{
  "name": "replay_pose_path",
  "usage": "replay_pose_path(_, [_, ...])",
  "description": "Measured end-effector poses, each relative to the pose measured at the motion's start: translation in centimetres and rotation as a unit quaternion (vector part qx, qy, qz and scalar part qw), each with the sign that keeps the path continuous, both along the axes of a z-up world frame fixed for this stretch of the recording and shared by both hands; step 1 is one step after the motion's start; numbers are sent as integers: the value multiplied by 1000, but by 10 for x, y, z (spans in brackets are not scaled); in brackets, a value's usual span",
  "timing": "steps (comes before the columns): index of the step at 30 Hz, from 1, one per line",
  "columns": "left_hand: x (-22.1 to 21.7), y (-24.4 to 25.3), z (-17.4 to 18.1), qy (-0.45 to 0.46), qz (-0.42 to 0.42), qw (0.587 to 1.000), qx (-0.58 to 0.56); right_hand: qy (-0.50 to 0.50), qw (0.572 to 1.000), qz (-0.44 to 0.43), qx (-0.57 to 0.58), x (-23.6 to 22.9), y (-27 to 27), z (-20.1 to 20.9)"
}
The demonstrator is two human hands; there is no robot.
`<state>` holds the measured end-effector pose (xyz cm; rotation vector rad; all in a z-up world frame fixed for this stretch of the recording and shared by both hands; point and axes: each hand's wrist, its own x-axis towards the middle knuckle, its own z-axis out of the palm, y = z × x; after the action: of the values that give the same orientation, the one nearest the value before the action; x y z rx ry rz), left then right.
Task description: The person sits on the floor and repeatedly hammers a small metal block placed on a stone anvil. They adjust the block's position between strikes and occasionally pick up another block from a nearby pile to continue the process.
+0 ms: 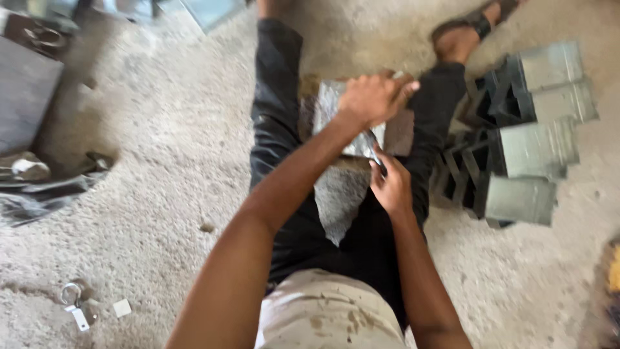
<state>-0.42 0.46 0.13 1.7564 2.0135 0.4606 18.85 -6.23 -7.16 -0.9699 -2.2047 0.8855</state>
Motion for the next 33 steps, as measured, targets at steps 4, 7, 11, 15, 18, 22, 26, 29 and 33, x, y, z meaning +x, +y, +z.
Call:
replay_pose_path(4, [3, 0, -5, 20, 1, 1000, 23, 9, 1000, 19, 15, 10, -8, -14])
replay_pose_path(7, [0, 8, 1, 40, 0, 998, 52, 19, 999, 34, 36, 22, 4, -22])
replay_pose_path(11, [-26, 3, -26, -97, 88, 991, -36, 107, 993, -10, -45, 48, -12, -35])
replay_pose_path(15, [-104, -40, -102, -143, 325, 926, 129, 136, 943, -143, -270, 59, -36, -53])
replay_pose_path(18, [-108, -79, -176, -206, 372, 903, 60, 142, 913, -176, -341, 62, -40, -63])
replay_pose_path(22, [-108, -108, -228, -182, 356, 911, 100, 200, 893, -171, -364, 60, -41, -80])
replay_pose_path(26, [-105, -116, -217, -255, 345, 892, 140, 194, 884, -188, -382, 64, -41, -82])
replay_pose_path(29, [-104, -117, -195, -224, 319, 888, 245, 189, 889, -180, -375, 65, -36, -77])
replay_pose_path(33, [-97, -143, -169, -149, 340, 893, 256, 181, 865, -207, -421, 64, -33, -73])
